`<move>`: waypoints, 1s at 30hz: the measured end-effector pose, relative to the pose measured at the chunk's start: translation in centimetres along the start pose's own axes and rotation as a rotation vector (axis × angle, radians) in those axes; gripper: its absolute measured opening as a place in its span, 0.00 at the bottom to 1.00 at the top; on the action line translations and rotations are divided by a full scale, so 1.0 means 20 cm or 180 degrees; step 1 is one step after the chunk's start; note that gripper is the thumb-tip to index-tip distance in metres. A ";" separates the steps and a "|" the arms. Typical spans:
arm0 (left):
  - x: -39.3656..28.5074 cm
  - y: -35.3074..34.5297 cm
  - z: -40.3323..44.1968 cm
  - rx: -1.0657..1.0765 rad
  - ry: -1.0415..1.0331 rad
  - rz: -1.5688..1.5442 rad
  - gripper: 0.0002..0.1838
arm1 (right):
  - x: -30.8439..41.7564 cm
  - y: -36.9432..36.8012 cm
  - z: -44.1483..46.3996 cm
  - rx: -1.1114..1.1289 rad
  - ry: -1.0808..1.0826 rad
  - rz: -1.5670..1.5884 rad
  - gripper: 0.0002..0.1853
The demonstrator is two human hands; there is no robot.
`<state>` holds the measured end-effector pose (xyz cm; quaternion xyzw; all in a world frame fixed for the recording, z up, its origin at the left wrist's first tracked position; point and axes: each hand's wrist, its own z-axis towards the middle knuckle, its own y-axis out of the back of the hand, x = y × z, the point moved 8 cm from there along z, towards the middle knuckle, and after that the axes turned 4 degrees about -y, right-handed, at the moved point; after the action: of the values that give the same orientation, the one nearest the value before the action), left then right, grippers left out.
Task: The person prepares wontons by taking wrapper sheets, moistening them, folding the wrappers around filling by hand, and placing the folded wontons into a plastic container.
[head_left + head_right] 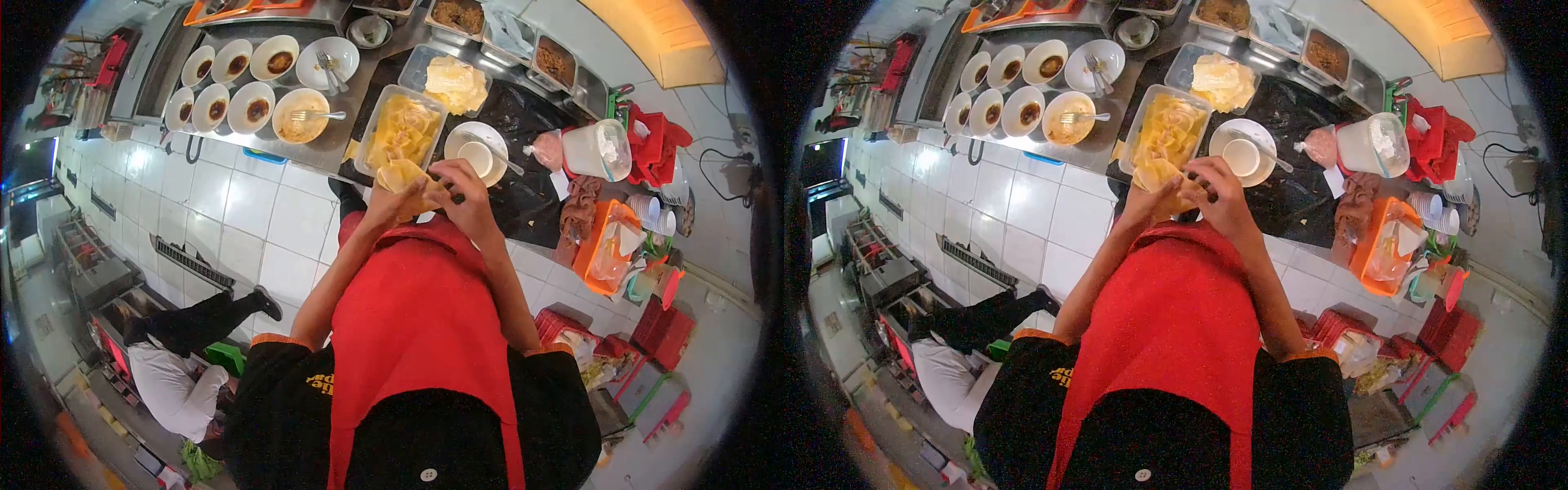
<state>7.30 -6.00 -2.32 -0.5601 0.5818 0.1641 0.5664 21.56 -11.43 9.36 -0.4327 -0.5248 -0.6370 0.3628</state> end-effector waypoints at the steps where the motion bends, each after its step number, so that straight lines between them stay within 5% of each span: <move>1: -0.02 -0.02 -0.01 0.0027 -0.0045 0.0102 0.18 | 0.00 0.01 -0.01 0.0017 -0.0008 0.0001 0.22; 3: -0.06 -0.04 -0.03 0.0034 -0.0088 0.0194 0.17 | 0.04 -0.02 -0.02 0.0321 0.0367 -0.0543 0.24; 7: -0.08 -0.08 -0.07 0.0240 -0.0102 0.0546 0.18 | -0.03 -0.05 -0.02 0.0561 0.0046 -0.0603 0.25; 13: -0.08 -0.04 -0.11 0.0013 -0.0024 0.0626 0.19 | -0.15 -0.06 -0.04 0.0468 -0.0211 0.0035 0.23; 15: -0.03 0.02 -0.10 -0.0185 -0.0020 0.0595 0.19 | -0.23 -0.05 -0.07 0.0270 -0.0784 0.0457 0.22; 23: 0.07 0.07 -0.14 -0.0277 0.0892 -0.0876 0.20 | -0.35 -0.15 -0.06 0.0031 -0.1111 0.1786 0.18; 30: -0.04 0.07 -0.17 -0.0014 0.0783 0.0327 0.24 | -0.20 -0.17 -0.01 0.0376 -0.1194 0.2291 0.17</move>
<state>4.38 -7.94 -1.25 -0.5467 0.6745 0.1244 0.4804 19.85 -10.89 4.48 -0.6757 -0.4327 -0.3482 0.4848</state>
